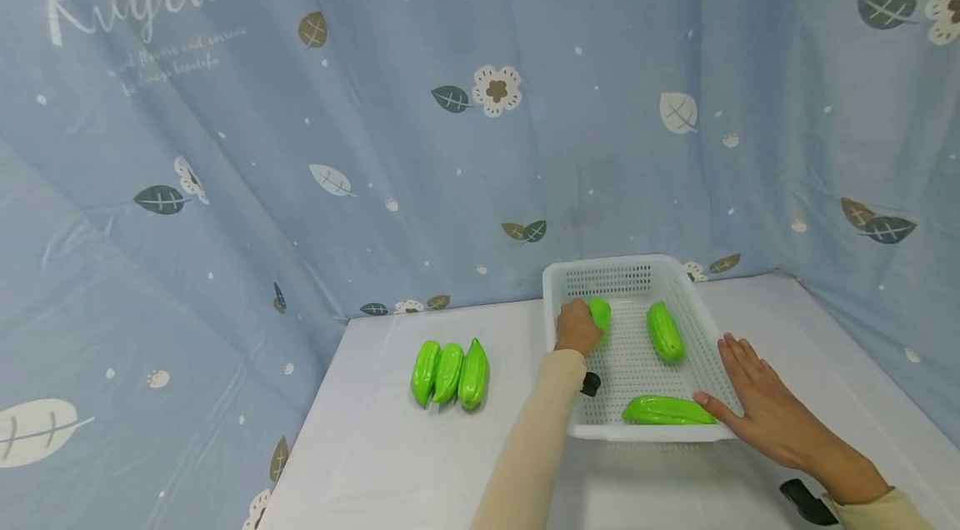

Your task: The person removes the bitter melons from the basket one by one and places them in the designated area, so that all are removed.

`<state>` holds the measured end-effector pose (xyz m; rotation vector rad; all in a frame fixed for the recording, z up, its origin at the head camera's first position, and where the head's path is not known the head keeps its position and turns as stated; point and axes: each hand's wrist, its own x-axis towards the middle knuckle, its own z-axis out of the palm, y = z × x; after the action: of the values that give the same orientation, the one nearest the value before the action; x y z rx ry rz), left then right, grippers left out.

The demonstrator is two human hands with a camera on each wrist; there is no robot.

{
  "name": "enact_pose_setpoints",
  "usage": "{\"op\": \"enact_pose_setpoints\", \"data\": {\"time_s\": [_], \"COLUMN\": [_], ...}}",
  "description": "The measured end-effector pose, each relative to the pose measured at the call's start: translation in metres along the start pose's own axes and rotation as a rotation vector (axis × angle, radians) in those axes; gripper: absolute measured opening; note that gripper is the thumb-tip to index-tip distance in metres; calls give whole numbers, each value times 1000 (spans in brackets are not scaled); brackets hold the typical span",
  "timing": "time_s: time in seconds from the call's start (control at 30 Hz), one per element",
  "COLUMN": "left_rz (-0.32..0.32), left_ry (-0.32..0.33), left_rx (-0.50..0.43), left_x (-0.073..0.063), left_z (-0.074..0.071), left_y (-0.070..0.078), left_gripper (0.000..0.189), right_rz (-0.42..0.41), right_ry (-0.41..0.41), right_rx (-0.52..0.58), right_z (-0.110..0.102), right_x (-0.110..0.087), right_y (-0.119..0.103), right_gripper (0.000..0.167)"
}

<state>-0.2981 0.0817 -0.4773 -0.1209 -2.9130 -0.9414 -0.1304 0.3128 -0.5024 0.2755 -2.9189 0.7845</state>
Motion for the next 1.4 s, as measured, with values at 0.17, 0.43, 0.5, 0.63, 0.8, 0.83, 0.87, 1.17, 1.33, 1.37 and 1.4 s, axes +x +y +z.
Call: {"op": "enact_pose_setpoints", "data": {"time_s": [0.17,0.43,0.5,0.63,0.8,0.83,0.87,1.17,1.33,1.37,1.4], "left_rz": [-45,-72,-63,-47,-42,-44,-46,-60,-63,-64,-61], "left_ry": [-49,-94,-102,-125,-169,-181,-192,-297,-335,-341,-346], "left_rx": [-73,-130,-135,-159,-206,-235,-273,-569,-637,-651,-660], "left_x": [-1,-1,0,-1,-3,-4,-4,-8,-9,-9,-9], "left_z": [-2,-4,-6,-12,-20,-21,-23,-35,-40,-41,-42], "left_y": [2,0,-1,-1,1,1,0,-5,-8,-9,-10], "left_gripper": [22,39,40,42,42,42,41,42,43,43,44], "right_rz": [8,10,13,18,18,17,15,12,13,12,11], "right_ry": [-4,-13,-16,-23,-31,-29,-26,-16,-10,-9,-8], "right_rx": [-6,0,-2,7,22,22,21,16,10,9,9], "right_z": [1,1,1,0,0,-1,-1,0,0,0,0], "right_x": [-1,-2,-2,-3,-2,-2,-2,0,0,0,0], "right_y": [0,0,1,2,2,2,2,2,0,0,0], "right_gripper": [99,98,98,97,97,97,97,98,98,99,98]}}
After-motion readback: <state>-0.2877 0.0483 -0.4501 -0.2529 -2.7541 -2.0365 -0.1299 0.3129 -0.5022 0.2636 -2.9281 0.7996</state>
